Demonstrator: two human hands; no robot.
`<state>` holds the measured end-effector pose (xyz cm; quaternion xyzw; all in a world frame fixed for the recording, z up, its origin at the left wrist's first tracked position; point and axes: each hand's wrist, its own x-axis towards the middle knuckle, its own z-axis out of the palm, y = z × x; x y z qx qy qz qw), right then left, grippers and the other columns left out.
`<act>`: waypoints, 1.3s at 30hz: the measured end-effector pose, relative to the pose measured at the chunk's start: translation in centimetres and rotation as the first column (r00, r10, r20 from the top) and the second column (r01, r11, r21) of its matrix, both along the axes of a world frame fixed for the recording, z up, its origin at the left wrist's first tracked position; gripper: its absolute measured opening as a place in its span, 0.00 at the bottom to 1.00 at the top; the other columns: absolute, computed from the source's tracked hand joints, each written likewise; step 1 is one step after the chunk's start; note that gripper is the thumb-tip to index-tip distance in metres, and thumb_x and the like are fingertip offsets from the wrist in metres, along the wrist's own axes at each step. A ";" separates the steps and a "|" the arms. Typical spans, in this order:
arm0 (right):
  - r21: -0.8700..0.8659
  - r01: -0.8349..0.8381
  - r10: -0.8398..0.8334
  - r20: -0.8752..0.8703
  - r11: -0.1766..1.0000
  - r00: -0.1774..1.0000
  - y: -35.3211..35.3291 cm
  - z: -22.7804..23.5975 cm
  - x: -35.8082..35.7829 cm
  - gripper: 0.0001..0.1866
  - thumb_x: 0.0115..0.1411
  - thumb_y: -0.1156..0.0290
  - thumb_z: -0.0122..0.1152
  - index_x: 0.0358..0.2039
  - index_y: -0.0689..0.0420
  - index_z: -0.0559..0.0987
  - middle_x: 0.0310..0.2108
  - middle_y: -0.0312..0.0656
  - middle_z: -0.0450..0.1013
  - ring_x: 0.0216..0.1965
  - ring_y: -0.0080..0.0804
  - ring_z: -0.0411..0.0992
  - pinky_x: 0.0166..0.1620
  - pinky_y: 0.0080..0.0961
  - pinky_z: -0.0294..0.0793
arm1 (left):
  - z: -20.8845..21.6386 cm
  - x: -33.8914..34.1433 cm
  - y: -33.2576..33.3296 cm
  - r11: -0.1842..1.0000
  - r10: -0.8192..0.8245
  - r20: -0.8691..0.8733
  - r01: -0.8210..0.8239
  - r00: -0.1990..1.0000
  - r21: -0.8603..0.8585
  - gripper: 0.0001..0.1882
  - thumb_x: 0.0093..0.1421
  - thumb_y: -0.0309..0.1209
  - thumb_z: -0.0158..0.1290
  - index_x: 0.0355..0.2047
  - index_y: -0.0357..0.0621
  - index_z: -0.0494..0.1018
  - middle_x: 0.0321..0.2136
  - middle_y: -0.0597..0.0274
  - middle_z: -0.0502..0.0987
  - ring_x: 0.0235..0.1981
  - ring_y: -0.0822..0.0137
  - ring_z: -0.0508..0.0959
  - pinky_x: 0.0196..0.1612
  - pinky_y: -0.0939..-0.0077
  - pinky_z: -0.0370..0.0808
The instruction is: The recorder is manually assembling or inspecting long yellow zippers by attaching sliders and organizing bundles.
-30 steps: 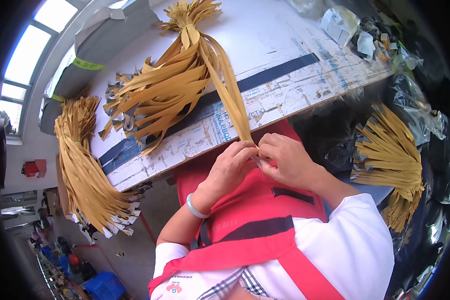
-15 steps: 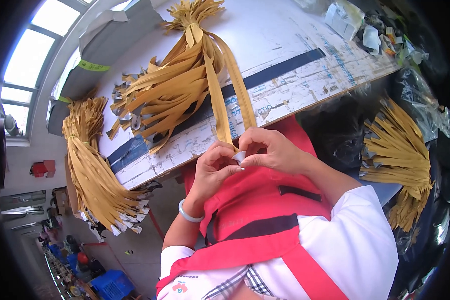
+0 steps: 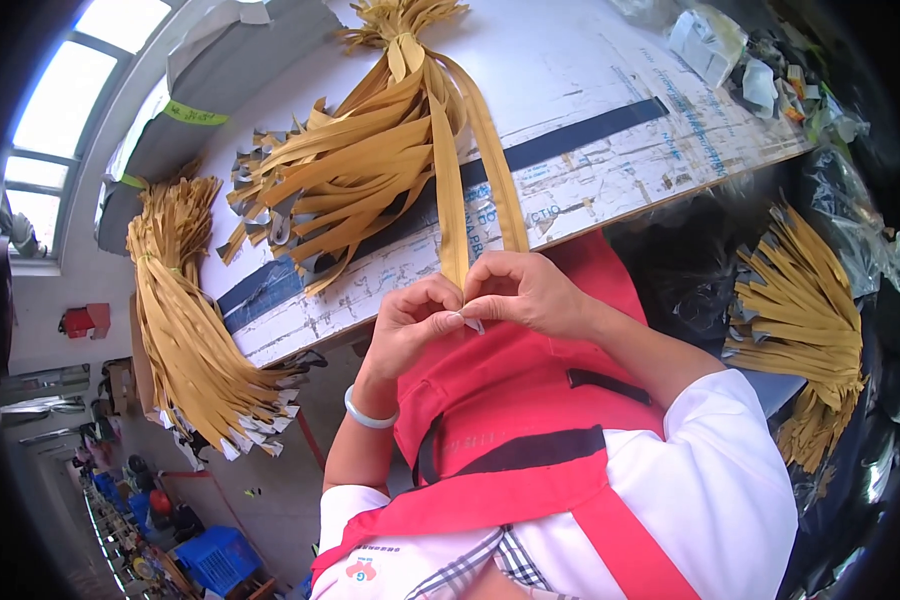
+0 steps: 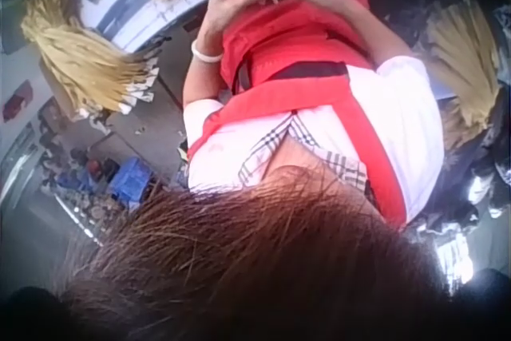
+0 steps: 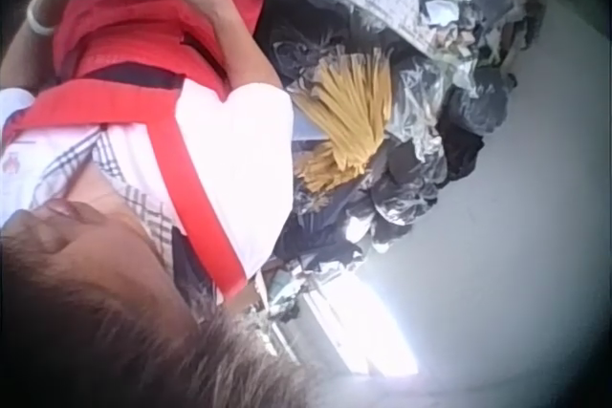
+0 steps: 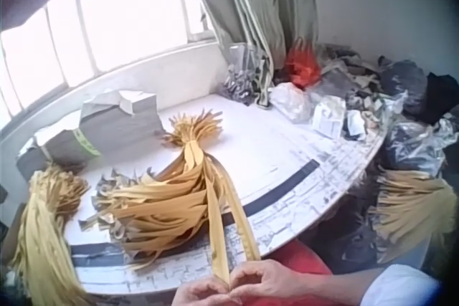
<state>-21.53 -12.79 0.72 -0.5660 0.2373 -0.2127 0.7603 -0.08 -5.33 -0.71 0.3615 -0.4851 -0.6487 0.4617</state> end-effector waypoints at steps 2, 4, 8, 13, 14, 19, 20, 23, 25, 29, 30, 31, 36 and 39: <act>-0.033 -0.003 0.003 0.000 0.999 1.000 0.0 0.4 0.1 0.10 0.59 0.76 0.69 0.37 0.61 0.75 0.34 0.36 0.74 0.36 0.21 0.74 0.41 0.18 0.75 | -0.3 -0.3 0.1 0.999 0.045 0.029 -0.045 0.999 0.005 0.04 0.62 0.24 0.59 0.34 0.36 0.76 0.31 0.67 0.75 0.35 0.75 0.74 0.41 0.82 0.71; -0.100 -0.016 0.013 -0.024 0.995 1.000 -0.1 0.6 0.1 0.09 0.59 0.75 0.69 0.35 0.61 0.75 0.34 0.36 0.74 0.36 0.20 0.74 0.40 0.17 0.74 | -0.3 -0.5 0.2 0.994 0.089 -0.019 -0.088 0.996 0.060 0.04 0.62 0.23 0.58 0.34 0.36 0.75 0.31 0.67 0.76 0.34 0.76 0.74 0.41 0.82 0.71; -0.399 -0.125 0.083 -0.120 0.908 0.989 -0.6 0.5 0.1 0.09 0.59 0.73 0.69 0.31 0.61 0.76 0.32 0.35 0.73 0.36 0.19 0.74 0.39 0.16 0.72 | -0.3 -0.5 0.2 0.997 0.073 0.008 -0.073 0.997 0.030 0.03 0.63 0.23 0.58 0.34 0.36 0.75 0.32 0.66 0.76 0.35 0.76 0.74 0.41 0.81 0.72; -0.098 -0.164 0.149 -0.143 0.982 0.978 -0.9 1.1 -0.1 0.07 0.57 0.77 0.69 0.31 0.60 0.77 0.31 0.34 0.74 0.34 0.20 0.72 0.38 0.19 0.72 | 0.5 -0.2 0.1 0.998 0.017 0.040 -0.019 0.999 0.053 0.04 0.60 0.22 0.60 0.34 0.36 0.76 0.34 0.66 0.76 0.37 0.74 0.75 0.43 0.80 0.72; 0.092 -0.158 0.172 -0.173 0.983 0.970 -0.8 1.3 0.0 0.07 0.57 0.77 0.69 0.31 0.60 0.77 0.30 0.34 0.74 0.33 0.20 0.73 0.38 0.20 0.73 | 0.2 -0.2 0.3 0.998 0.018 0.040 -0.020 0.999 0.052 0.04 0.60 0.22 0.60 0.34 0.36 0.76 0.34 0.66 0.76 0.37 0.74 0.75 0.43 0.80 0.72; -0.109 -0.265 0.245 -0.166 0.958 0.955 -1.8 0.6 0.4 0.07 0.58 0.77 0.68 0.33 0.61 0.77 0.31 0.34 0.74 0.32 0.19 0.74 0.38 0.19 0.73 | -1.3 0.2 0.9 0.994 0.103 0.147 -0.096 0.984 -0.054 0.04 0.57 0.19 0.61 0.31 0.37 0.77 0.34 0.64 0.76 0.38 0.73 0.75 0.44 0.78 0.72; -0.184 -0.298 0.270 -0.164 0.937 0.949 -1.8 0.6 0.5 0.07 0.58 0.77 0.68 0.32 0.61 0.77 0.31 0.34 0.74 0.32 0.19 0.74 0.38 0.19 0.73 | -1.5 0.2 1.0 0.994 0.103 0.148 -0.096 0.984 -0.053 0.04 0.57 0.19 0.61 0.31 0.37 0.77 0.34 0.64 0.76 0.38 0.73 0.75 0.44 0.78 0.72; -0.446 -0.224 0.182 -0.135 0.866 0.974 -1.3 1.2 0.8 0.06 0.58 0.78 0.67 0.32 0.60 0.76 0.29 0.36 0.71 0.30 0.24 0.73 0.35 0.21 0.73 | -1.5 0.3 1.3 0.986 0.141 0.099 -0.131 0.985 -0.105 0.04 0.57 0.18 0.61 0.32 0.37 0.76 0.34 0.64 0.76 0.37 0.73 0.75 0.44 0.79 0.72; -0.602 -0.144 0.109 -0.094 0.785 0.990 -1.2 1.6 1.1 0.07 0.57 0.78 0.67 0.31 0.60 0.75 0.28 0.38 0.70 0.28 0.28 0.72 0.32 0.23 0.72 | -1.2 0.1 1.6 0.975 0.216 0.039 -0.213 0.976 -0.065 0.07 0.57 0.16 0.60 0.35 0.36 0.74 0.38 0.62 0.75 0.41 0.71 0.75 0.48 0.77 0.73; -0.790 0.099 -0.101 0.048 0.605 0.994 -0.4 1.4 2.2 0.07 0.56 0.80 0.66 0.30 0.59 0.74 0.26 0.43 0.67 0.24 0.38 0.69 0.26 0.28 0.68 | -1.2 -2.0 1.8 0.934 0.357 -0.190 -0.346 0.915 0.088 0.08 0.59 0.15 0.59 0.37 0.36 0.73 0.39 0.63 0.75 0.42 0.71 0.75 0.51 0.77 0.73; -0.790 0.098 -0.098 0.048 0.605 0.994 -0.4 1.2 2.5 0.07 0.56 0.80 0.66 0.30 0.59 0.74 0.26 0.43 0.67 0.24 0.38 0.69 0.26 0.28 0.68 | -1.8 -2.6 1.7 0.906 0.421 -0.257 -0.389 0.870 0.165 0.08 0.59 0.15 0.58 0.37 0.36 0.73 0.40 0.63 0.75 0.42 0.71 0.75 0.51 0.78 0.73; -0.795 0.116 -0.137 0.041 0.596 0.990 -0.4 0.9 2.6 0.07 0.56 0.80 0.64 0.30 0.59 0.73 0.27 0.43 0.68 0.27 0.42 0.70 0.28 0.31 0.70 | -2.0 -2.8 1.5 0.873 0.483 -0.318 -0.422 0.816 0.244 0.08 0.59 0.14 0.58 0.37 0.36 0.73 0.40 0.63 0.75 0.42 0.72 0.76 0.50 0.78 0.74; -0.807 0.216 -0.264 0.077 0.550 0.961 0.5 -1.1 3.4 0.07 0.56 0.80 0.62 0.30 0.58 0.71 0.28 0.44 0.68 0.27 0.46 0.71 0.28 0.35 0.71 | -1.8 -2.6 1.2 0.846 0.518 -0.091 -0.525 0.850 -0.093 0.08 0.59 0.15 0.58 0.38 0.35 0.73 0.37 0.65 0.74 0.39 0.75 0.76 0.43 0.84 0.74; -0.836 0.303 -0.360 0.137 0.458 0.923 0.8 -1.7 4.2 0.07 0.56 0.79 0.62 0.30 0.57 0.72 0.27 0.44 0.68 0.26 0.47 0.71 0.26 0.36 0.70 | -1.1 -2.8 0.9 0.756 0.631 0.089 -0.586 0.770 -0.291 0.10 0.58 0.13 0.57 0.38 0.36 0.73 0.35 0.66 0.72 0.35 0.75 0.76 0.37 0.84 0.74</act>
